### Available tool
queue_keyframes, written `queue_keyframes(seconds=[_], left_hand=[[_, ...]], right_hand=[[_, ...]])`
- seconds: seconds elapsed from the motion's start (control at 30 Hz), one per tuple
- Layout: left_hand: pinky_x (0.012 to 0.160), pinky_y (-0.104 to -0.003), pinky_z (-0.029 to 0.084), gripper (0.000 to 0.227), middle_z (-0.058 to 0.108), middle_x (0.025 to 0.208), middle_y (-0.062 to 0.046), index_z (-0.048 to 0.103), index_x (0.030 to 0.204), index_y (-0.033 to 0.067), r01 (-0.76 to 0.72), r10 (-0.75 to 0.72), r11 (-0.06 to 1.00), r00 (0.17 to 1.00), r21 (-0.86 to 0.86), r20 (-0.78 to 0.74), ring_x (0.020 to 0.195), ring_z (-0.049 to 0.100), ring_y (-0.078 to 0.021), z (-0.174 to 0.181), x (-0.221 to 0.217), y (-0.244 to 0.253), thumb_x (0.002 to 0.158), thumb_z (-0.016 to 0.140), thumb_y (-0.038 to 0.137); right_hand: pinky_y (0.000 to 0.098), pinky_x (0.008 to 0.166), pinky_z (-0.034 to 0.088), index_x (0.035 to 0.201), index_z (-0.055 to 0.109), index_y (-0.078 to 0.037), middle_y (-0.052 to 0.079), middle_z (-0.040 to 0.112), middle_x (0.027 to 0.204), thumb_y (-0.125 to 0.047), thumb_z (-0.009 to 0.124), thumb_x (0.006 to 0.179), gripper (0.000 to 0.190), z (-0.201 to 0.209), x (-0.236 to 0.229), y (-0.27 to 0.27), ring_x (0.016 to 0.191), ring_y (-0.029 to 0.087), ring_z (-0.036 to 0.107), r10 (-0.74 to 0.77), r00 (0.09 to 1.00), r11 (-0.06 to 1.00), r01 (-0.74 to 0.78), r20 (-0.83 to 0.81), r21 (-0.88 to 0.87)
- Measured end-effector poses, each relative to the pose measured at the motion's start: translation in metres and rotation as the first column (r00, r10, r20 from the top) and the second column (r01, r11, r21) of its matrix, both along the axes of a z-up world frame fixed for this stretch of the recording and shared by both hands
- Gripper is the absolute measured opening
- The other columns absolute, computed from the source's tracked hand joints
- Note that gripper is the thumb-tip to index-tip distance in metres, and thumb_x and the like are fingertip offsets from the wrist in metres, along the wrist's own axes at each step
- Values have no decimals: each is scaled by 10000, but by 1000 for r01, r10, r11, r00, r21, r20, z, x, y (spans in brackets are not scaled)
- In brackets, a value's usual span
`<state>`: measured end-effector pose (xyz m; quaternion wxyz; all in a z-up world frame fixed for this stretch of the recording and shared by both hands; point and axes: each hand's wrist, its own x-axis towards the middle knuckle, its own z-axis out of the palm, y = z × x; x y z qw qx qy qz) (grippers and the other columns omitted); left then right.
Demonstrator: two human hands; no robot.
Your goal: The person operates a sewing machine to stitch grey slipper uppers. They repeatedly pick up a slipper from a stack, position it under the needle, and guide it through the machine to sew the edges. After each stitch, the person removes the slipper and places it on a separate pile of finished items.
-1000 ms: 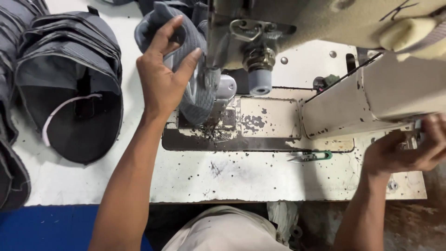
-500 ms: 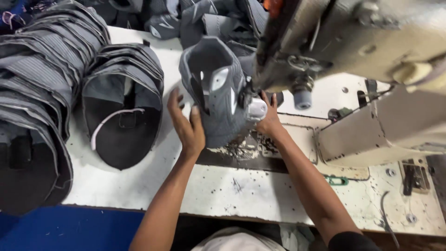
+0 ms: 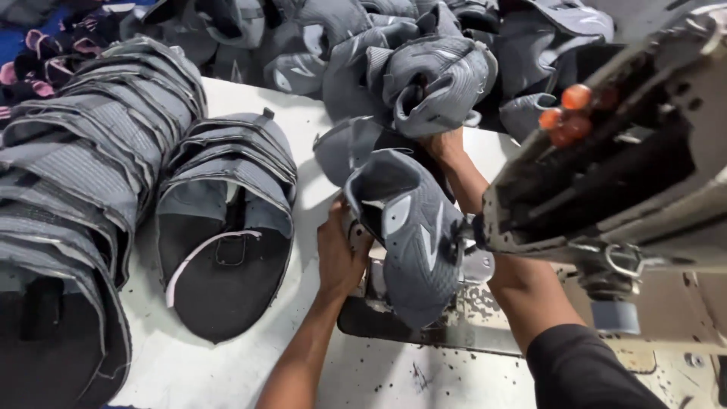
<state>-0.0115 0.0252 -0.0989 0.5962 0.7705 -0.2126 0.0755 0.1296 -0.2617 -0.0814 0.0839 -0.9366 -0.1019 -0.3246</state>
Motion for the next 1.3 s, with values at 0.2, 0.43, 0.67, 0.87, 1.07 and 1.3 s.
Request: queue_keyframes(seconds=[0.2,0.43,0.67,0.87,1.07,1.3], left_hand=[[1016,-538,459,837,602,1373,-280,274,1586,20,-61,56,997,994,55,89,1270,597,-439,-11,1,0,886,694,203],[1041,-520,456,779,557,1464,-235,243,1633,44,-59,54,998,988,28,142,1266,611,-389,-21,-2,2,965,625,166],[1050,-480,424,682,479,1554,-215,313,1610,46,-58,57,998,986,3,158,1297,588,-362,-25,1,0,1014,585,234],[1089,-450,341,693,470,1576,-212,383,1560,40,-87,52,971,986,223,158,1334,495,-353,-31,5,-4,984,633,332],[1112,-461,309,721,476,1541,-198,409,1547,28,-94,49,959,984,267,170,1348,501,-340,-16,4,-5,948,628,363],[1082,-469,334,698,501,1511,-209,400,1536,21,-103,62,962,984,252,165,1314,495,-375,-23,1,-4,972,636,358]], right_hand=[[465,902,514,1212,612,24,223,690,1127,-317,706,921,458,-5,-19,3,1034,399,666,-267,962,958,270,-49,95],[402,903,534,1245,699,-26,225,698,1261,-262,644,982,358,-77,-80,-67,1088,337,675,210,969,705,-60,-128,707],[419,1245,375,1580,431,30,227,494,1617,-183,418,1066,556,-101,-50,-70,1475,359,488,255,967,685,-166,-21,709],[495,1221,359,1478,493,24,285,475,1544,-250,593,1033,532,-175,94,-145,1453,441,443,64,990,877,3,123,-481],[441,1128,403,1468,496,8,193,541,1437,-184,579,1003,510,-184,115,-132,1320,358,498,254,965,967,-255,-71,-4],[377,1017,458,1457,501,-12,85,623,1309,-106,559,967,502,-167,53,-132,1159,260,568,505,848,746,-334,-163,577]])
